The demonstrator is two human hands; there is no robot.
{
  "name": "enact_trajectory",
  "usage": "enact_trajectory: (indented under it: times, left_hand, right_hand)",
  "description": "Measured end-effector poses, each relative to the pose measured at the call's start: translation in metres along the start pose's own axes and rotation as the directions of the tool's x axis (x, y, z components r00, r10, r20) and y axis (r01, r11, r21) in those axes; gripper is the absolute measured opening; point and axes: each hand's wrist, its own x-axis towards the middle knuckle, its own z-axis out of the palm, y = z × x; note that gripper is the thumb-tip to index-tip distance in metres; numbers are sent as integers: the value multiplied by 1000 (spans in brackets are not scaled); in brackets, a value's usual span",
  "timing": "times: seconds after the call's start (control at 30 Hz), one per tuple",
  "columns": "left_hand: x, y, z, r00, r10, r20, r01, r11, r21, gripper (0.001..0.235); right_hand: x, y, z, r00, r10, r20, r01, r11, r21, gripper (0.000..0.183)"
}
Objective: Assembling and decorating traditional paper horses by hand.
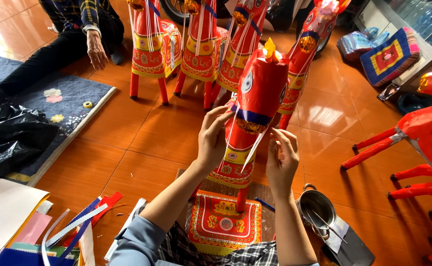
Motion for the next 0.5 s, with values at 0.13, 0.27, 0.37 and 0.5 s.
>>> enact_trajectory:
  times: [0.13, 0.27, 0.37, 0.5]
  left_hand:
    - [0, 7, 0, 1000, 7, 18, -7, 1000, 15, 50]
    - [-3, 13, 1, 998, 31, 48, -32, 999, 33, 46]
    - [-10, 7, -2, 998, 40, 45, -42, 999, 30, 47]
    - [-31, -7, -21, 996, -74, 51, 71, 996, 53, 44]
  right_hand:
    - [1, -4, 1, 1000, 6, -1, -6, 1000, 28, 26]
    - [-2, -5, 2, 1000, -7, -8, 7, 1000, 25, 27]
    - [-9, 2, 1, 1000, -9, -10, 9, 999, 39, 29]
    - [-30, 30, -8, 993, 119, -2, -119, 992, 38, 26]
